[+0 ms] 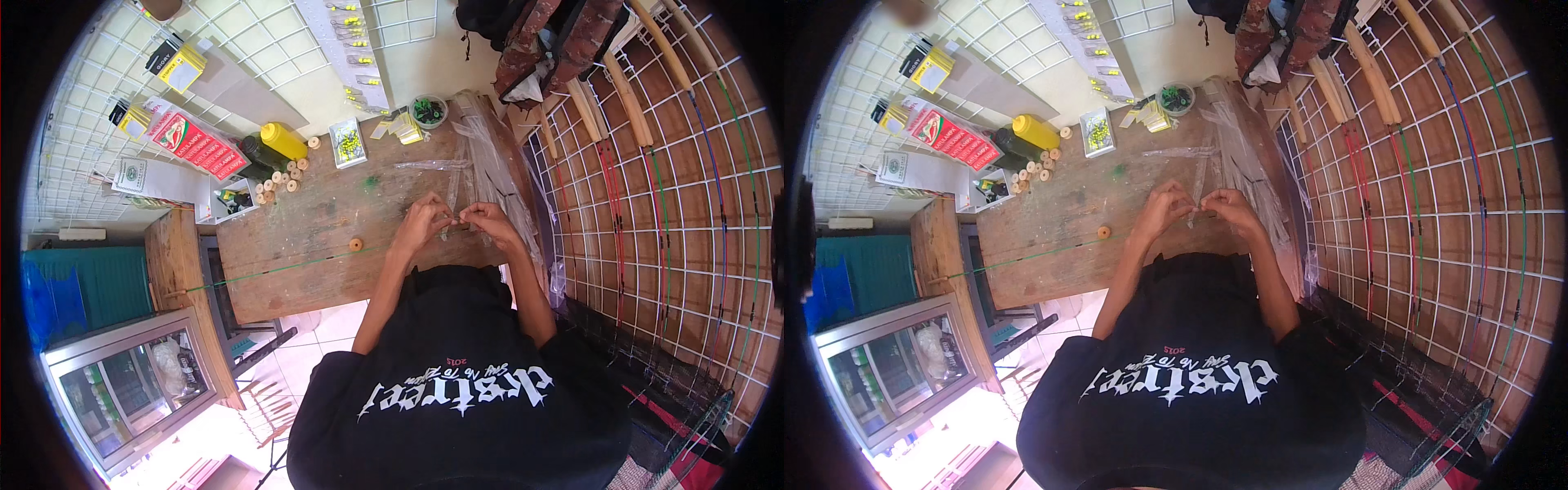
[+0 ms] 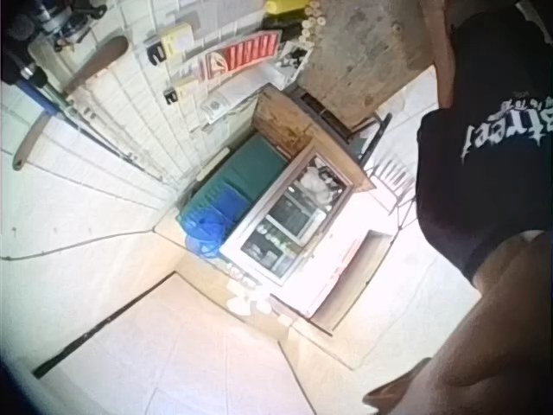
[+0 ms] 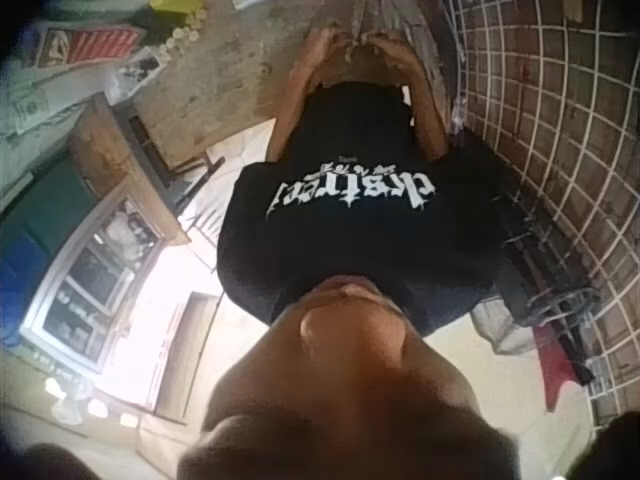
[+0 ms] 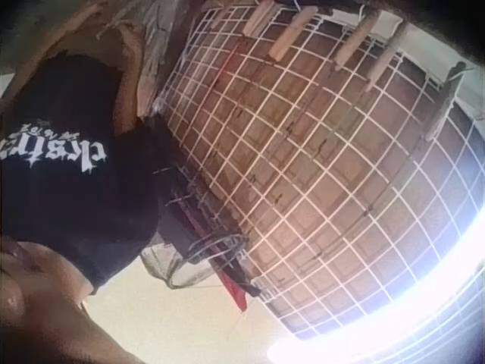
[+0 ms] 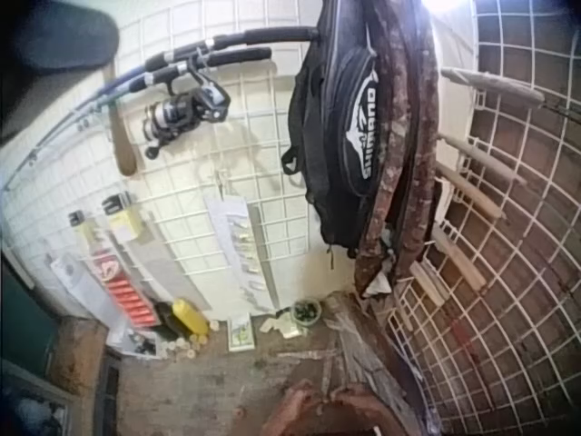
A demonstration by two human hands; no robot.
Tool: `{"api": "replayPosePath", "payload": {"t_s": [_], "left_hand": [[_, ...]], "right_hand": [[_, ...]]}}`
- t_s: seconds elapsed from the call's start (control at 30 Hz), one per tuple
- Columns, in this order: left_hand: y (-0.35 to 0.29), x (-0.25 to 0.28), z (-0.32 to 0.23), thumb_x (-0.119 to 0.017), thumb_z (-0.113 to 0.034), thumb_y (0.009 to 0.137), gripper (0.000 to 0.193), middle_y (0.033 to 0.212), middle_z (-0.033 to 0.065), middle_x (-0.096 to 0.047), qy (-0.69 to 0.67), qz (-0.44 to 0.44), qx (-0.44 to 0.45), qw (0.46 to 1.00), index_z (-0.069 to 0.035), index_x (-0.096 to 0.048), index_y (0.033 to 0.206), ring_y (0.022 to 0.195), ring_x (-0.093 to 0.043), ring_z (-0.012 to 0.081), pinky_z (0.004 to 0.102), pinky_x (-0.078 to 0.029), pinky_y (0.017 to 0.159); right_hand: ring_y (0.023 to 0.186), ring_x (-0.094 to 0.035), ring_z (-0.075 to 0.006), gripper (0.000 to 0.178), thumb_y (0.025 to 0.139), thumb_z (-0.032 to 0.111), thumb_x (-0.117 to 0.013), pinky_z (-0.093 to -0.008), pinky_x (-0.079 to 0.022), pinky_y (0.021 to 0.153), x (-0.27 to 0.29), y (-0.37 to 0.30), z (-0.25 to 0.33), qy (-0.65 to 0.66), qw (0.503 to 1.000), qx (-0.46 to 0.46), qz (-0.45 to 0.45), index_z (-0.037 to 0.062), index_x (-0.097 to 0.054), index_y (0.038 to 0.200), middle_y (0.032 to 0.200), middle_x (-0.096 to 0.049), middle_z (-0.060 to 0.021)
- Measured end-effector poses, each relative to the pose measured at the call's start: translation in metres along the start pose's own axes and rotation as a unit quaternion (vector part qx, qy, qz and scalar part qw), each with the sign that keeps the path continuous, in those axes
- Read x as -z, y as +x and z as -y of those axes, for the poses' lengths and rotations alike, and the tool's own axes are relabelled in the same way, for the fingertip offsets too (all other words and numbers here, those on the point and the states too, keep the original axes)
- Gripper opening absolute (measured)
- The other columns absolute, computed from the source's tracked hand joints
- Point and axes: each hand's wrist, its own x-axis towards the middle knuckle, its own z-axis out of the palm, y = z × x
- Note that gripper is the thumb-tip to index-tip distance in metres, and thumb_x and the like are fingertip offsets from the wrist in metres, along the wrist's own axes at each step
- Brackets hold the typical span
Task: Assembling fishing tackle by threading a float and weights onto a fishing line on a workbench.
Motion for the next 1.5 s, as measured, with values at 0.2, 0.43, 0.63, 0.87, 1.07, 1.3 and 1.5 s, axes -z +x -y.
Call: {"api": "replayPosePath", "payload": {"t_s": [0.2,0.43,0.63,0.87,1.07,1.3,1.5], "left_hand": [[0.000,0.003,0.007,-0.069,-0.018,0.081,0.018,0.091,0.0161,-0.059,0.050,0.039,0.006,0.998,-0.003,-0.067,0.091,0.081,-0.060,0.0368,0.0420,-0.046,0.070],[0.001,0.006,0.001,-0.067,-0.018,0.083,0.019,0.093,0.0189,-0.058,0.055,0.057,0.027,0.996,-0.003,-0.064,0.094,0.084,-0.059,0.0400,0.0440,-0.046,0.073],[-0.001,0.008,-0.001,-0.070,-0.015,0.080,0.023,0.098,0.0198,-0.059,0.048,0.017,-0.002,0.999,-0.003,-0.061,0.096,0.089,-0.058,0.0411,0.0441,-0.046,0.075],[-0.001,0.014,-0.013,-0.073,0.000,0.070,0.040,0.098,0.0163,-0.057,0.001,0.014,0.065,0.998,-0.005,-0.059,0.107,0.093,-0.059,0.0360,0.0428,-0.047,0.079],[-0.007,0.009,0.016,-0.072,0.000,0.071,0.040,0.102,0.0170,-0.057,0.014,-0.001,0.037,0.999,-0.005,-0.060,0.109,0.096,-0.059,0.0352,0.0418,-0.047,0.081],[0.003,0.015,0.006,-0.070,-0.009,0.080,0.031,0.078,0.0121,-0.066,-0.043,0.059,0.097,0.993,-0.003,-0.061,0.109,0.071,-0.063,0.0200,0.0343,-0.048,0.064],[0.003,-0.007,0.025,-0.064,-0.029,0.091,0.036,0.073,0.0080,-0.069,-0.296,-0.035,0.281,0.912,-0.001,-0.058,0.113,0.052,-0.052,0.0064,0.0216,-0.041,0.048]], "right_hand": [[0.081,-0.061,-0.0092,0.017,0.084,0.019,-0.067,-0.0226,-0.045,0.069,-0.006,-0.002,0.002,-0.006,1.000,0.012,0.005,0.0043,-0.066,0.092,0.087,-0.068,-0.0030],[0.081,-0.060,-0.0079,0.017,0.084,0.022,-0.066,-0.0221,-0.040,0.065,-0.004,0.001,-0.003,-0.033,0.999,0.021,-0.001,0.0062,-0.066,0.092,0.087,-0.068,0.0000],[0.080,-0.060,-0.0085,0.017,0.085,0.021,-0.065,-0.0228,-0.042,0.067,-0.006,0.002,-0.004,-0.011,1.000,0.022,-0.016,0.0049,-0.067,0.093,0.087,-0.068,-0.0004],[0.080,-0.060,-0.0092,0.018,0.085,0.019,-0.066,-0.0231,-0.043,0.068,-0.003,0.002,-0.004,-0.009,0.998,0.050,-0.031,0.0033,-0.066,0.093,0.086,-0.067,-0.0033],[0.079,-0.061,-0.0100,0.018,0.085,0.017,-0.066,-0.0233,-0.043,0.068,-0.003,0.006,-0.009,-0.004,0.999,0.048,-0.017,0.0020,-0.065,0.093,0.086,-0.068,-0.0045],[0.075,-0.058,-0.0080,0.015,0.086,0.017,-0.065,-0.0219,-0.041,0.064,-0.004,0.006,-0.008,0.004,0.998,0.053,-0.045,0.0034,-0.064,0.092,0.086,-0.068,-0.0037],[0.067,-0.052,-0.0031,0.014,0.086,0.018,-0.065,-0.0194,-0.035,0.057,-0.009,0.003,-0.001,0.018,0.997,0.049,-0.057,0.0058,-0.063,0.092,0.085,-0.068,-0.0009]]}}
